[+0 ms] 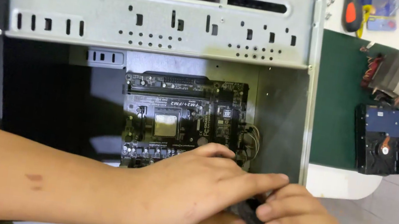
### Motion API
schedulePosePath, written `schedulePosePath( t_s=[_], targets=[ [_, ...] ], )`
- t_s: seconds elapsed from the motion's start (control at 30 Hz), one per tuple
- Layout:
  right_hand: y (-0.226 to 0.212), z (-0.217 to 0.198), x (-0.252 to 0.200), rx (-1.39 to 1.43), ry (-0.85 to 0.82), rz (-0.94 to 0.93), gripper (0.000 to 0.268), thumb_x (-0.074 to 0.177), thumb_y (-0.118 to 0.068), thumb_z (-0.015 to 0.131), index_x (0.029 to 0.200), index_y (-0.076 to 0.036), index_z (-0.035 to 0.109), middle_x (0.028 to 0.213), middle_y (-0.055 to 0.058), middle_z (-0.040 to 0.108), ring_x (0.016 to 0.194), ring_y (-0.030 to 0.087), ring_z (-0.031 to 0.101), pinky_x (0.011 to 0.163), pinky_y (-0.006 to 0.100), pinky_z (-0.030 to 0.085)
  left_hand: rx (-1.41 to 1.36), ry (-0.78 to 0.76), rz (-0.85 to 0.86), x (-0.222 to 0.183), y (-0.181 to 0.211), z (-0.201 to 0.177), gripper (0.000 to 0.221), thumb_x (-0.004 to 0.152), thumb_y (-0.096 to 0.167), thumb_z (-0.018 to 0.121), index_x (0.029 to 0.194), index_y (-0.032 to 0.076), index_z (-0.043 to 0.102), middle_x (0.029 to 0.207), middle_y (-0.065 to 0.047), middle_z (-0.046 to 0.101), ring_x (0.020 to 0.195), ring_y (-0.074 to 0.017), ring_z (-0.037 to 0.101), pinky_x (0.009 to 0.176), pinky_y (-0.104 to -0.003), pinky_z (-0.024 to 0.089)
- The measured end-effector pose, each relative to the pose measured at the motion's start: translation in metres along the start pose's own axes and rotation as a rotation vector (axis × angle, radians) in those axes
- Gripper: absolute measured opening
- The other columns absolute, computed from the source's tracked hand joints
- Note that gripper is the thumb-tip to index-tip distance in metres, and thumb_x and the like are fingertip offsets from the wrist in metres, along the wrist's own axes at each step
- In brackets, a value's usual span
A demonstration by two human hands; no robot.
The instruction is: Removing a motherboard from a computer case using a screwdriver
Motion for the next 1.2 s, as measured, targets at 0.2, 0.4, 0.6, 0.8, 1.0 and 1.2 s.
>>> schedulePosePath(
  t_s=[0.2, 0.4, 0.6, 0.8, 1.0, 1.2],
  targets=[
    [0.013, -0.009, -0.021, -0.118, 0.067, -0.272, 0.02, 0.106, -0.033, 0.053, 0.119, -0.018, 0.059, 0.112, 0.008, 0.067, 0.102, 0.023, 0.073, 0.094, 0.04, 0.066, 0.032, -0.056, -0.046, -0.002, 0.0, 0.011, 0.069, 0.095, 0.03, 0.063, 0.153, 0.004, 0.035, 0.115, -0.013, 0.071, 0.115, -0.0312, 0.066, 0.108, -0.053, 0.036],
    [0.003, -0.003, -0.015, -0.081, 0.356, -0.181, 0.021, 0.12, -0.032, 0.034, 0.127, -0.021, 0.052, 0.105, 0.003, 0.058, 0.083, 0.022, 0.071, 0.075, 0.035, 0.064, 0.106, 0.046, 0.146, -0.005, 0.005, 0.004, 0.038, 0.102, 0.028, 0.057, 0.131, 0.003, 0.057, 0.117, -0.01, 0.065, 0.107, -0.0287, 0.064, 0.097, -0.044, 0.042],
    [0.007, 0.008, 0.015, -0.246, 0.11, -0.298, 0.046, 0.089, -0.027, 0.075, 0.127, -0.016, 0.051, 0.112, 0.009, 0.058, 0.09, 0.028, 0.079, 0.085, 0.04, 0.068, 0.22, -0.013, -0.055, -0.003, -0.006, -0.002, 0.088, 0.084, 0.054, 0.07, 0.149, 0.003, 0.039, 0.135, -0.022, 0.053, 0.119, -0.0408, 0.056, 0.101, -0.053, 0.042],
    [0.01, 0.004, 0.008, -0.331, 0.202, -0.467, 0.051, 0.089, -0.032, 0.08, 0.13, -0.016, 0.055, 0.112, 0.007, 0.059, 0.086, 0.021, 0.074, 0.08, 0.035, 0.067, 0.363, -0.029, 0.162, -0.001, -0.007, 0.02, 0.103, 0.085, 0.04, 0.076, 0.157, -0.008, 0.019, 0.129, -0.021, 0.065, 0.113, -0.0374, 0.063, 0.106, -0.052, 0.039],
    [0.037, -0.007, 0.016, -0.308, 0.139, -0.567, 0.051, 0.09, -0.029, 0.08, 0.129, -0.013, 0.052, 0.114, 0.008, 0.057, 0.094, 0.017, 0.07, 0.082, 0.036, 0.064, 0.434, -0.012, 0.215, 0.01, -0.012, 0.017, 0.095, 0.087, 0.032, 0.073, 0.154, -0.01, 0.021, 0.14, -0.021, 0.061, 0.118, -0.0342, 0.065, 0.106, -0.057, 0.04],
    [0.064, -0.019, 0.017, -0.221, 0.095, -0.586, 0.057, 0.086, -0.029, 0.084, 0.128, -0.012, 0.051, 0.117, 0.014, 0.057, 0.095, 0.022, 0.074, 0.082, 0.03, 0.067, 0.549, 0.019, 0.329, 0.013, -0.024, 0.024, 0.08, 0.091, 0.036, 0.069, 0.144, -0.015, 0.036, 0.142, -0.03, 0.056, 0.11, -0.0386, 0.066, 0.107, -0.055, 0.044]
  ],
)
Point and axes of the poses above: each hand's wrist, its own x-axis towards the middle knuckle, its own z-axis out of the palm, y = z × x, the point moved 6 cm from there along x, towards the middle knuckle
